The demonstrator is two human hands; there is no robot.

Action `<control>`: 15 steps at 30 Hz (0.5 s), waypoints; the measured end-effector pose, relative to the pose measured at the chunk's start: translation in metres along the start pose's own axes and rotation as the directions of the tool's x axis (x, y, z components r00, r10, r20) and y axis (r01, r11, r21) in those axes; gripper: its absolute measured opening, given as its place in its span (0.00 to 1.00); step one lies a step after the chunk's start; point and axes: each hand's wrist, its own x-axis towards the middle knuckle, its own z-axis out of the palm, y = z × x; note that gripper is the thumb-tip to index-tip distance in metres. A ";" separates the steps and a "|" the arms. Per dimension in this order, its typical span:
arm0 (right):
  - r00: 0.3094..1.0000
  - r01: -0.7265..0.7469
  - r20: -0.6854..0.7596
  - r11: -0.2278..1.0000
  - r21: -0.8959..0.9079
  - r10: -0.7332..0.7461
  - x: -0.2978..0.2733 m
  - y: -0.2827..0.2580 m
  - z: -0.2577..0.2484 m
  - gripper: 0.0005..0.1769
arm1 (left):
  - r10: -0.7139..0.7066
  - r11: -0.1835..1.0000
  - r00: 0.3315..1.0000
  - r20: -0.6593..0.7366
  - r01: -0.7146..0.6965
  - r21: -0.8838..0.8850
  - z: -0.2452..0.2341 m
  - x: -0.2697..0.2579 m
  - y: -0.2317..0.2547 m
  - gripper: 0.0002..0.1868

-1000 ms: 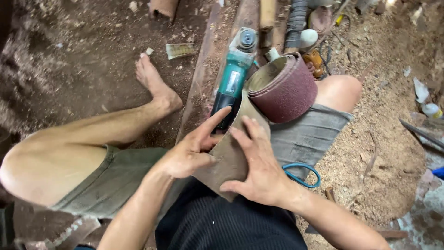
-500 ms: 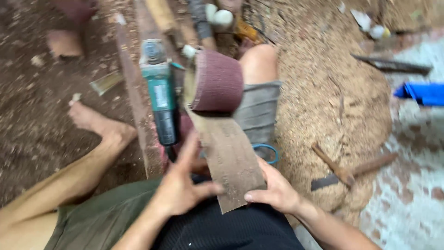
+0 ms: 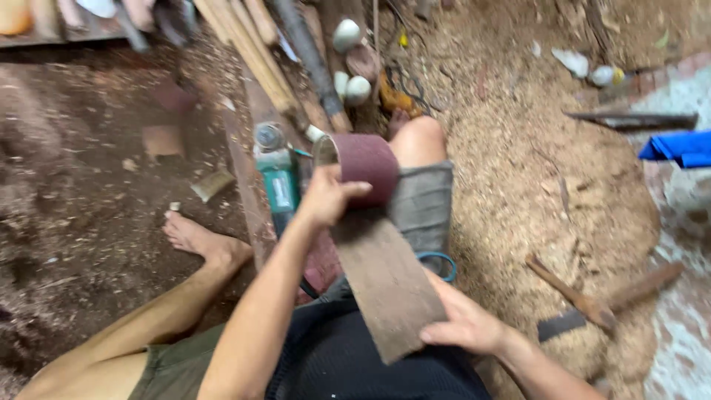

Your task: The person sits on the workshop floor, unrolls a length of sandpaper from a roll and cuts it with scissors. They mark the backing with a pen, then wrap the cut strip around a cylindrical block, pressing the abrasive to conform it, and set finished strips aside.

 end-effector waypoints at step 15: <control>0.852 0.306 -0.198 0.769 -0.561 -0.484 0.060 -0.122 -0.029 0.33 | 0.552 0.831 0.645 -0.529 -0.480 0.281 -0.070 -0.378 -0.101 0.19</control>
